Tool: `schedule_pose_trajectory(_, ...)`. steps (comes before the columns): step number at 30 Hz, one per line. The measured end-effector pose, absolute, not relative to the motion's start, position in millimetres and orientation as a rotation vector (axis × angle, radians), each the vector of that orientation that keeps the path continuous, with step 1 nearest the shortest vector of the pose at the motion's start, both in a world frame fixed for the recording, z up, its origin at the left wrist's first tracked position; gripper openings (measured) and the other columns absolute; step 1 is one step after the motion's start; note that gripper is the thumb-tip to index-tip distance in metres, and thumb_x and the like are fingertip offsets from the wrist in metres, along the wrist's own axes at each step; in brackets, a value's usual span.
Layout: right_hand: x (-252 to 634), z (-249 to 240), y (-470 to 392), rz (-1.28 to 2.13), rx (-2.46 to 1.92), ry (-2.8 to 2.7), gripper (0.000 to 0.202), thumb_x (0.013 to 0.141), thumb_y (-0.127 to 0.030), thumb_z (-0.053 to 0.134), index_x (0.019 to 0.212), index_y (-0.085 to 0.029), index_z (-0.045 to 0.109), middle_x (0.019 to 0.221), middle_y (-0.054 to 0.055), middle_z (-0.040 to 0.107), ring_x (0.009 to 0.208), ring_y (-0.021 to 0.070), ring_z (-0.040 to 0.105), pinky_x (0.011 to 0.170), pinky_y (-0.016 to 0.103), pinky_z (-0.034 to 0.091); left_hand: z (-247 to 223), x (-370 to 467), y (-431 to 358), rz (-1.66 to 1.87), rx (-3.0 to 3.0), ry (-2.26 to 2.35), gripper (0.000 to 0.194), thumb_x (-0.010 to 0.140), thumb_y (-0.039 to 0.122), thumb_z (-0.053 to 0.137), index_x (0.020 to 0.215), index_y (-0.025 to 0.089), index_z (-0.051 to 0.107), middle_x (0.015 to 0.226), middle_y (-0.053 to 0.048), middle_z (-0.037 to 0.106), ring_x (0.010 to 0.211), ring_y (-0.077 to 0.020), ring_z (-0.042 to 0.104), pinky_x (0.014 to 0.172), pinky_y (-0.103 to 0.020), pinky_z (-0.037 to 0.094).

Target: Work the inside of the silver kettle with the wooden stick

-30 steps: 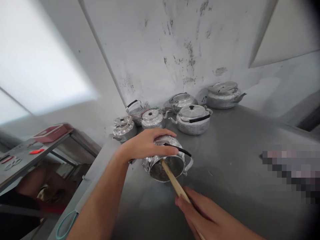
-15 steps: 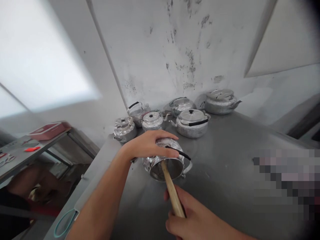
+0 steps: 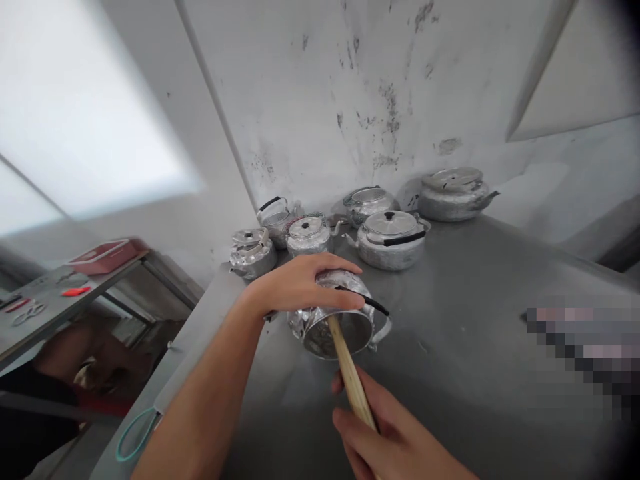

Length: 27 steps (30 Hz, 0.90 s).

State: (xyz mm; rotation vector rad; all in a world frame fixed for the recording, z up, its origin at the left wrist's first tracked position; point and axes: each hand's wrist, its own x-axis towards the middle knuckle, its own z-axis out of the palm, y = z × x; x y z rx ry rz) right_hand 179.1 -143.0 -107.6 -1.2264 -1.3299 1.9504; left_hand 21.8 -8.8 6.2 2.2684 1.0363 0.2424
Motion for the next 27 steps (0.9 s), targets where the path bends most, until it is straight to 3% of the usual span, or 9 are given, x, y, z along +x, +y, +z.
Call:
schedule_pose_trajectory(7,190,-95,-149,1.892,-1.133,-1.344,0.020,0.090,-0.031,0.063,0.105,-0.024,0.052,0.067,-0.007,0.052,0.056,0.0093,0.048,0.056,0.019,0.040,6,20,-8,0.228,2.246,1.044,0.060,0.085,0.065,0.069,0.137,0.036,0.063,0.145,0.001,0.058,0.129,-0.0277,0.055,0.101,-0.032,0.046)
schedule_pose_trajectory(12,189,-92,-147,1.906,-1.186,-1.376,0.017,0.092,-0.033,0.060,0.102,-0.024,0.049,0.064,-0.008,0.048,0.055,0.0098,0.048,0.055,0.020,0.038,6,21,-9,0.231,2.246,1.050,0.058,0.086,0.063,0.069,0.137,0.035,0.064,0.144,0.002,0.059,0.129,-0.0271,0.056,0.101,-0.031,0.045)
schedule_pose_trajectory(20,184,-100,-148,1.909,-1.253,-1.444,0.010,0.096,-0.020,0.046,0.103,-0.024,0.040,0.063,-0.010,0.043,0.056,0.0103,0.040,0.054,0.020,0.036,7,22,-9,0.231,2.261,1.056,0.058,0.087,0.063,0.067,0.137,0.034,0.063,0.144,0.000,0.059,0.127,-0.0278,0.057,0.100,-0.032,0.046)
schedule_pose_trajectory(27,181,-105,-150,1.934,-1.311,-1.273,0.012,0.091,-0.017,0.048,0.097,-0.025,0.042,0.058,-0.010,0.035,0.049,0.0098,0.035,0.046,0.022,0.027,7,21,-9,0.238,2.279,1.050,0.058,0.089,0.063,0.064,0.138,0.033,0.064,0.146,-0.002,0.058,0.128,-0.0303,0.056,0.101,-0.034,0.047)
